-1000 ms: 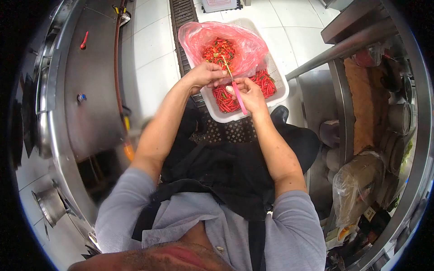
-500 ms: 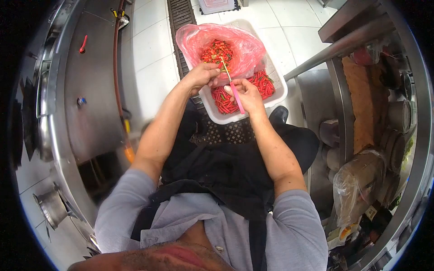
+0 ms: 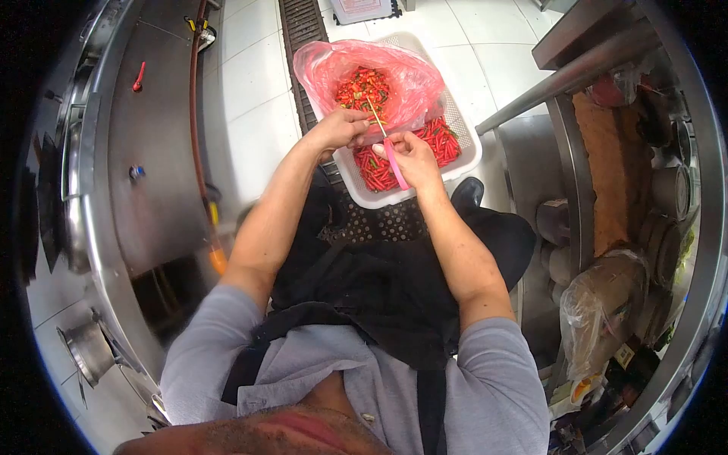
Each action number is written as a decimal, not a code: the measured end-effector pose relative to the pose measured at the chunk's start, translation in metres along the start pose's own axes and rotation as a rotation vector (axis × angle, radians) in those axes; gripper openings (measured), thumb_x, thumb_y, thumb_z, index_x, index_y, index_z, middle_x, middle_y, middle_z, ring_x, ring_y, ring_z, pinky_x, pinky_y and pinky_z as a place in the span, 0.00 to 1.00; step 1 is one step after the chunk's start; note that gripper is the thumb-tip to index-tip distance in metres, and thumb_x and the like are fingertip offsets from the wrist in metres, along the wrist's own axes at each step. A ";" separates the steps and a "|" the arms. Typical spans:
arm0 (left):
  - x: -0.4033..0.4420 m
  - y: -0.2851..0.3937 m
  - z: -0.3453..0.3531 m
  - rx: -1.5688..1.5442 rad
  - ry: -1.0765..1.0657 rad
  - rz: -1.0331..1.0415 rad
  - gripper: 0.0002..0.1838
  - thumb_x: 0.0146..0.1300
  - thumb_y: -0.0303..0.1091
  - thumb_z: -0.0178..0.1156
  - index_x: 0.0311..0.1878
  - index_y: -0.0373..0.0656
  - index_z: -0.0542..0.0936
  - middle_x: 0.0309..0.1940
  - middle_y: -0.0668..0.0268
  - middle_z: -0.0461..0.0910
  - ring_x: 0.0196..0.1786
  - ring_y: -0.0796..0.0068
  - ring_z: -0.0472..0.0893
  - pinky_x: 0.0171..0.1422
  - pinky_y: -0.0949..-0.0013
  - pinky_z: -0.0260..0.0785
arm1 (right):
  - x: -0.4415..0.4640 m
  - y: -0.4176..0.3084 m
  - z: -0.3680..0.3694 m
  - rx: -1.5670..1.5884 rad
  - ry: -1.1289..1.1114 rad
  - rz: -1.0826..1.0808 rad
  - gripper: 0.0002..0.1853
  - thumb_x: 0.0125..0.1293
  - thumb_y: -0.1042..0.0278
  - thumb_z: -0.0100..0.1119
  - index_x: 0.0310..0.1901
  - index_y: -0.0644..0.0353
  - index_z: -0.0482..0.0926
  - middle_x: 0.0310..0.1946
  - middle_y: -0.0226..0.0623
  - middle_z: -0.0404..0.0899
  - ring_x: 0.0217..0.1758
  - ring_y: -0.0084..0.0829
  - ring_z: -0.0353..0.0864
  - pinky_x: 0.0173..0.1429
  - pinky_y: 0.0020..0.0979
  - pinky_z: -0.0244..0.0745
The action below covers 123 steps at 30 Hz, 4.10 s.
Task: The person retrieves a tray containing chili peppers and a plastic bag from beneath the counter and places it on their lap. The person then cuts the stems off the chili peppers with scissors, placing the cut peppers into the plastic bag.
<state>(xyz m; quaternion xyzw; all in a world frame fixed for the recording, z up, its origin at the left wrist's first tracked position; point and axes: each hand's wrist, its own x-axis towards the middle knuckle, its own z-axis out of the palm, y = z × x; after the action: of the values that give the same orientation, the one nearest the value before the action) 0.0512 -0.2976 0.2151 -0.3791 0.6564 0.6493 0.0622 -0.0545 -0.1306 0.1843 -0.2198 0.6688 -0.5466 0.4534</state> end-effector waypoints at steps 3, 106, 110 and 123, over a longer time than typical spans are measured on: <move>0.010 -0.008 0.002 0.089 0.114 0.067 0.16 0.65 0.31 0.56 0.53 0.36 0.81 0.19 0.66 0.78 0.21 0.77 0.77 0.27 0.73 0.69 | 0.001 -0.004 0.000 -0.008 0.011 0.056 0.24 0.53 0.55 0.76 0.41 0.66 0.80 0.24 0.30 0.78 0.25 0.20 0.77 0.28 0.23 0.72; 0.012 -0.018 -0.010 0.477 0.592 0.281 0.07 0.53 0.30 0.63 0.35 0.38 0.82 0.27 0.56 0.83 0.32 0.63 0.85 0.39 0.63 0.76 | 0.014 -0.002 0.013 0.017 0.007 0.028 0.24 0.55 0.53 0.74 0.39 0.67 0.78 0.22 0.31 0.77 0.16 0.21 0.76 0.19 0.24 0.69; 0.018 -0.019 -0.011 0.241 0.538 0.290 0.07 0.53 0.33 0.65 0.32 0.39 0.81 0.25 0.56 0.83 0.32 0.60 0.84 0.40 0.62 0.76 | 0.014 0.002 0.017 0.102 0.010 0.064 0.26 0.54 0.54 0.75 0.43 0.67 0.77 0.24 0.32 0.78 0.19 0.22 0.77 0.22 0.23 0.72; 0.018 -0.026 0.003 0.489 0.383 0.337 0.12 0.56 0.30 0.64 0.43 0.38 0.81 0.27 0.63 0.82 0.30 0.65 0.83 0.38 0.64 0.75 | 0.012 -0.007 0.011 -0.076 -0.001 0.046 0.21 0.56 0.57 0.74 0.41 0.65 0.78 0.21 0.28 0.76 0.16 0.19 0.73 0.19 0.22 0.66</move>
<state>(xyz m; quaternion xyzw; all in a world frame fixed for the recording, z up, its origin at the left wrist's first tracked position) 0.0523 -0.2995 0.1838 -0.3544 0.8454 0.3913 -0.0812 -0.0521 -0.1482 0.1868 -0.2218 0.6936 -0.5102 0.4576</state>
